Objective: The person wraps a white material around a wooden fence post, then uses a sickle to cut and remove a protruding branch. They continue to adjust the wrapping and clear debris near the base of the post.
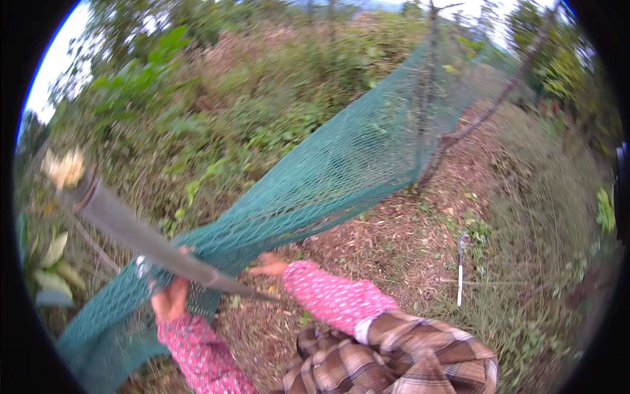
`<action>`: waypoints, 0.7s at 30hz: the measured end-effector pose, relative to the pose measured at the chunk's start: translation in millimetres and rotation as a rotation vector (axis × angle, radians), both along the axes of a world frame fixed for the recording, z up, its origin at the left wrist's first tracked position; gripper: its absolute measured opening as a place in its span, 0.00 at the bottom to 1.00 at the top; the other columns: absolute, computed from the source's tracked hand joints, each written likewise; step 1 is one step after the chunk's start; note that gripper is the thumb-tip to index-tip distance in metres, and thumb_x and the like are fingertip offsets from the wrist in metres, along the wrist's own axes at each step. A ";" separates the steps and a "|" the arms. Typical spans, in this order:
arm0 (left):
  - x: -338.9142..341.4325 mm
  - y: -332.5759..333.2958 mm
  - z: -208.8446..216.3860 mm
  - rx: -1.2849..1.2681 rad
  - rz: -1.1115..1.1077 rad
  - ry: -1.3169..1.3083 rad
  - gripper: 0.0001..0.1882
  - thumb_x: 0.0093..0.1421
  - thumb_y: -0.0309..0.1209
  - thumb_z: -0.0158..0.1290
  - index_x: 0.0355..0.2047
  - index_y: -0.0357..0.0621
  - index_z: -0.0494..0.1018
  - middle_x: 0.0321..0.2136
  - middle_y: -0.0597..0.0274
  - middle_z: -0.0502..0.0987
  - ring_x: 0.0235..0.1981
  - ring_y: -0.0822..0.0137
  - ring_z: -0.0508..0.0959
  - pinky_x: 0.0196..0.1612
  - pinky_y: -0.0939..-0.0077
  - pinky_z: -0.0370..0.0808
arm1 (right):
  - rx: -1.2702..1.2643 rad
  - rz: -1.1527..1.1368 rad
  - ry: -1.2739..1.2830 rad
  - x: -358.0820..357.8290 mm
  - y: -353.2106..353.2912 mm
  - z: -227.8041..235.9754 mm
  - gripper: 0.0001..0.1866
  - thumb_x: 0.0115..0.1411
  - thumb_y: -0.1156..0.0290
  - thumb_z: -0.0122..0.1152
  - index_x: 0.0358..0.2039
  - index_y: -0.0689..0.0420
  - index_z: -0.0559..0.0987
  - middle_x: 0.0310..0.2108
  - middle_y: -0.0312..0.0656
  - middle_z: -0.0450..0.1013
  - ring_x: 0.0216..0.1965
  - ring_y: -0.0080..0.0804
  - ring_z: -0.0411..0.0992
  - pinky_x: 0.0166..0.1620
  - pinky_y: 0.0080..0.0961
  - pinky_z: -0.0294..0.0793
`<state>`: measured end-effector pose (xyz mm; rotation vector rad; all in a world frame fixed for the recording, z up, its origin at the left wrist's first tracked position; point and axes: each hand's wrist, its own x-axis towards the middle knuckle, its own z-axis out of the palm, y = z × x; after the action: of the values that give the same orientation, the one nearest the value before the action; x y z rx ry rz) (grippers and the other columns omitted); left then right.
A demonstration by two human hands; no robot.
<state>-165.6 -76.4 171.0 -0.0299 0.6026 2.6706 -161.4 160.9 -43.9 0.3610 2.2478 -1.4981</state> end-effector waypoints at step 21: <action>4.5 -151.3 -87.4 0.068 0.546 0.290 0.54 0.37 0.48 0.67 0.61 0.44 0.52 0.62 0.56 0.52 0.63 0.54 0.51 0.64 0.52 0.47 | -1.568 0.091 0.308 -9.7 -59.5 136.4 0.13 0.58 0.73 0.54 0.44 0.62 0.74 0.46 0.45 0.72 0.46 0.37 0.70 0.53 0.35 0.68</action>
<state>-161.1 -227.7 83.6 0.2510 0.6663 3.2571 -171.1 101.5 92.6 -0.4674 0.6278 -2.7396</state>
